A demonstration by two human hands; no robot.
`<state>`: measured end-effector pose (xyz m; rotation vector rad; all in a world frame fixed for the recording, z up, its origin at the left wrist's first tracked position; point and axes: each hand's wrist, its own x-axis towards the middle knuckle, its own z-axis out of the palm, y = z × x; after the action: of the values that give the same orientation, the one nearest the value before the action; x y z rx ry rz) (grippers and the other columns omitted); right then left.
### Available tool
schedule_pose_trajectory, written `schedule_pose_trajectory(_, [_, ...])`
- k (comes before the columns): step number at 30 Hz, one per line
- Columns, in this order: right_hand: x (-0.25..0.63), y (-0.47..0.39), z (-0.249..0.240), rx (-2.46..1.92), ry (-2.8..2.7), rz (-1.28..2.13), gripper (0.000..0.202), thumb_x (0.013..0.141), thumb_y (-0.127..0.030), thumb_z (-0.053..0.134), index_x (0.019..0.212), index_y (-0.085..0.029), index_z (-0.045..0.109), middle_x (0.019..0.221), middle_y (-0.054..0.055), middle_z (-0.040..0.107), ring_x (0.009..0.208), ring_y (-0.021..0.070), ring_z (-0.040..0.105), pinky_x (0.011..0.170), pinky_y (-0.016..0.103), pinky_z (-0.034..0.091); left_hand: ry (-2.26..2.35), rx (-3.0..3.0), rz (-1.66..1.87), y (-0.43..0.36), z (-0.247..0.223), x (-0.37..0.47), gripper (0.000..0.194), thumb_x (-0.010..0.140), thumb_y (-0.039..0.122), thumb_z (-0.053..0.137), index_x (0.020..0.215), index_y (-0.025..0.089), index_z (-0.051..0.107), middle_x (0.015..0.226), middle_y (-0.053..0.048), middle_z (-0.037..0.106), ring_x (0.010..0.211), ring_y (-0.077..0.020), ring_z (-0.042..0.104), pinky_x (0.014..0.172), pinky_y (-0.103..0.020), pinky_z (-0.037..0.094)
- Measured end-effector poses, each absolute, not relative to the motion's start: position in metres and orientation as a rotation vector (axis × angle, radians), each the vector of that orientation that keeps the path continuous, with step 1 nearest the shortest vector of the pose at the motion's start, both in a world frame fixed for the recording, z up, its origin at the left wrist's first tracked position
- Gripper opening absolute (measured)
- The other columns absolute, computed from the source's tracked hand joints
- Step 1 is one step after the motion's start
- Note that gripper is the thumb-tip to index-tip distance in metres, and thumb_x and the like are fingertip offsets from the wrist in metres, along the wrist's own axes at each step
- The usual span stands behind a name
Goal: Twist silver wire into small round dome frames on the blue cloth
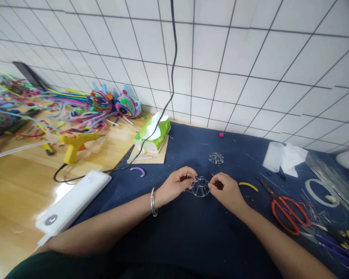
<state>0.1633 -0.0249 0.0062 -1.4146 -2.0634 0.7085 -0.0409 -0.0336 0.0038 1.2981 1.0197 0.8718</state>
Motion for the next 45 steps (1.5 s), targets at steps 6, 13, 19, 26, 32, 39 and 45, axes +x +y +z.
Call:
schedule_pose_trajectory(6, [0.163,-0.027,0.006,-1.410,-2.073,0.703,0.008,0.071,-0.017,0.052,0.064,-0.020,0.050,0.066,-0.003,0.051,0.061,0.0108,0.047,0.058,0.024,0.037,1.012,1.416,0.896,-0.035,0.006,-0.039,0.016,0.078,0.026,0.054,0.089,0.014,0.054,0.075,0.000,0.053,0.064,-0.0080,0.048,0.059,-0.021,0.039])
schedule_pose_trajectory(13, [0.161,-0.030,0.007,-1.396,-2.110,0.680,0.009,0.071,-0.016,0.052,0.063,-0.020,0.049,0.066,-0.002,0.050,0.060,0.0105,0.046,0.057,0.023,0.037,1.096,1.516,0.887,-0.036,0.001,-0.039,0.016,0.080,0.028,0.051,0.082,0.013,0.057,0.073,-0.001,0.053,0.063,-0.0084,0.048,0.060,-0.022,0.041])
schedule_pose_trajectory(19, [0.160,-0.032,0.005,-1.381,-2.131,0.663,0.008,0.072,-0.015,0.051,0.065,-0.020,0.049,0.067,-0.002,0.049,0.059,0.0102,0.045,0.056,0.023,0.036,1.097,1.526,0.836,-0.036,0.003,-0.040,0.016,0.083,0.027,0.046,0.081,0.014,0.053,0.070,0.002,0.050,0.058,-0.0065,0.047,0.058,-0.020,0.040])
schedule_pose_trajectory(26, [0.160,-0.031,0.005,-1.365,-2.139,0.650,0.008,0.072,-0.015,0.050,0.066,-0.020,0.049,0.067,-0.002,0.048,0.059,0.0095,0.045,0.057,0.022,0.036,1.071,1.519,0.844,-0.035,0.000,-0.040,0.014,0.084,0.026,0.045,0.082,0.014,0.051,0.068,0.003,0.046,0.057,-0.0058,0.046,0.057,-0.020,0.039])
schedule_pose_trajectory(32, [0.161,-0.031,0.008,-1.359,-2.133,0.655,0.008,0.075,-0.017,0.050,0.067,-0.020,0.050,0.068,-0.002,0.049,0.060,0.0100,0.046,0.057,0.023,0.037,1.104,1.525,0.888,-0.035,-0.001,-0.040,0.013,0.084,0.027,0.045,0.082,0.015,0.049,0.068,0.003,0.046,0.057,-0.0058,0.046,0.057,-0.020,0.040])
schedule_pose_trajectory(39, [0.163,-0.031,0.012,-1.306,-2.106,0.660,0.010,0.076,-0.017,0.048,0.067,-0.019,0.050,0.067,-0.001,0.050,0.061,0.0110,0.047,0.058,0.024,0.038,1.123,1.555,0.925,-0.032,-0.003,-0.042,0.014,0.086,0.027,0.041,0.082,0.014,0.048,0.067,0.003,0.045,0.056,-0.0060,0.045,0.055,-0.020,0.038])
schedule_pose_trajectory(45, [0.164,-0.030,0.014,-1.266,-2.093,0.676,0.013,0.079,-0.019,0.045,0.068,-0.019,0.051,0.067,-0.001,0.051,0.063,0.0113,0.048,0.061,0.024,0.039,1.121,1.560,0.923,-0.032,-0.004,-0.042,0.014,0.086,0.026,0.040,0.083,0.014,0.048,0.069,0.002,0.047,0.056,-0.0058,0.045,0.055,-0.020,0.038])
